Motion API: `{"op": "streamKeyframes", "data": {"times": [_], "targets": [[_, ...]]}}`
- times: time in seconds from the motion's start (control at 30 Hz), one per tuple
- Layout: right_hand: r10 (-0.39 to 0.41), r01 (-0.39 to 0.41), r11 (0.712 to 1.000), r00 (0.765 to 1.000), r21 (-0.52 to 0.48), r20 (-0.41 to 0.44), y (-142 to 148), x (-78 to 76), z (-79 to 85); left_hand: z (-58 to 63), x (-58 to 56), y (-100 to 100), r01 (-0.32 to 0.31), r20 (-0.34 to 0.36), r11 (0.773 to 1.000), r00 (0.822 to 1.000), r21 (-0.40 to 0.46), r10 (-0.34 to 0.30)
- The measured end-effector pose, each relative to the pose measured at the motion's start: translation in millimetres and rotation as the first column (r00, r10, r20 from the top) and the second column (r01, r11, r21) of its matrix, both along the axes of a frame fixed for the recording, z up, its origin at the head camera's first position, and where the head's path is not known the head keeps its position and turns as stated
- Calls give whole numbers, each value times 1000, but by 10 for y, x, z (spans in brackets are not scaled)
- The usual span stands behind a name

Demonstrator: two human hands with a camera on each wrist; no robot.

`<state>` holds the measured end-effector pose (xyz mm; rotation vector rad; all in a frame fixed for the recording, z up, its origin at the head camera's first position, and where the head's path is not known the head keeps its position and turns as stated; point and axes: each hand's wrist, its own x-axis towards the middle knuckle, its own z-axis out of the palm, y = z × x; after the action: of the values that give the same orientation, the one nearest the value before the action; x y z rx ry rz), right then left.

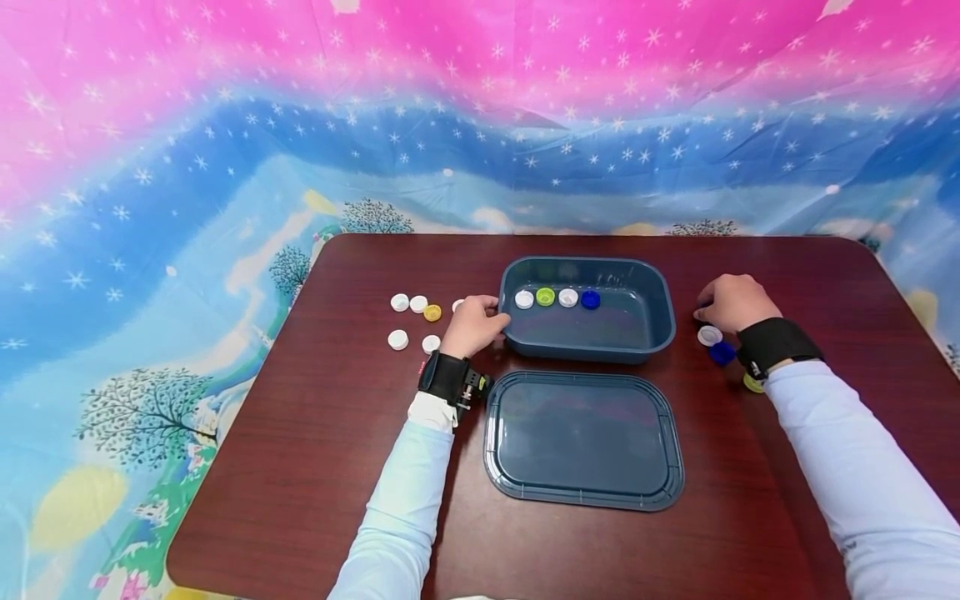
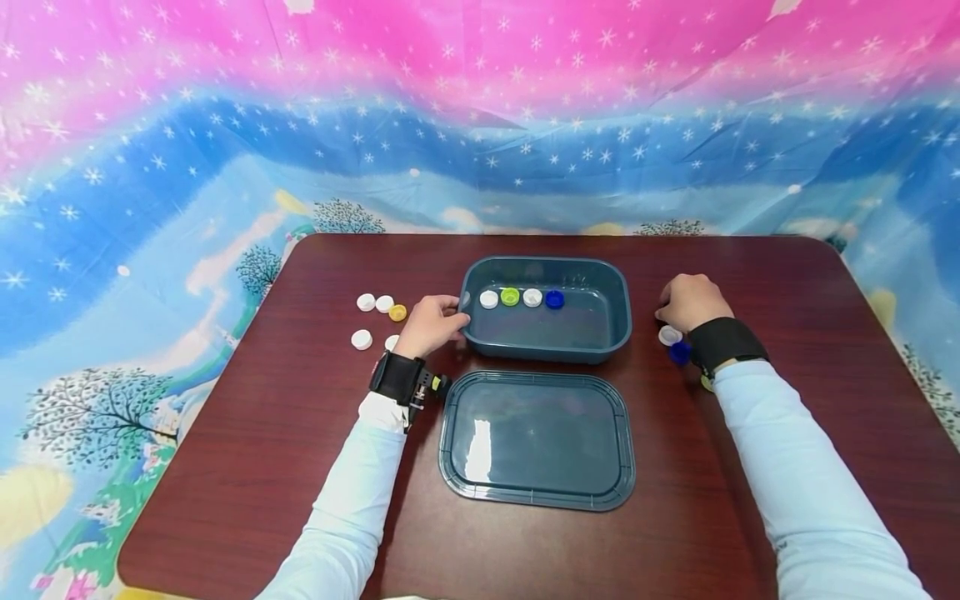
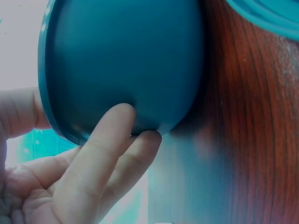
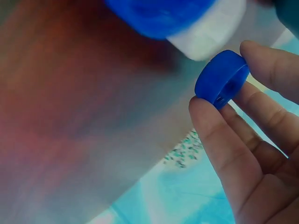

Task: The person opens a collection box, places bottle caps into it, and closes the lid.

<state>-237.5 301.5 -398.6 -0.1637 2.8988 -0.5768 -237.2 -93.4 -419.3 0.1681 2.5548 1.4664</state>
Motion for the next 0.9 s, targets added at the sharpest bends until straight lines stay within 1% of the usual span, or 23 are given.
{"op": "streamKeyframes", "data": {"times": [0.13,0.33,0.43,0.6,0.73,0.9], "targets": [[13,-13,1000,999,7,-33,-37,-22,116,0,2,-1,3,-2,1000,1000,7,-3],[30,-29,1000,996,10,-87,-180,-64,347,-4,3,-5,9,-16,1000,1000,9,-8],[54,-52,998,992,21,-111,-311,-99,468,-10,5,-7,10,-17,1000,1000,11,-10],[128,-123,991,984,46,-125,-630,-184,629,-21,0,-23,8,-10,1000,1000,12,-8],[187,-180,982,973,59,-137,-914,-259,694,-27,-3,-23,13,-9,1000,1000,16,-13],[259,-253,965,957,60,-131,-1234,-354,702,-7,10,-20,17,-8,1000,1000,11,-17]]}}
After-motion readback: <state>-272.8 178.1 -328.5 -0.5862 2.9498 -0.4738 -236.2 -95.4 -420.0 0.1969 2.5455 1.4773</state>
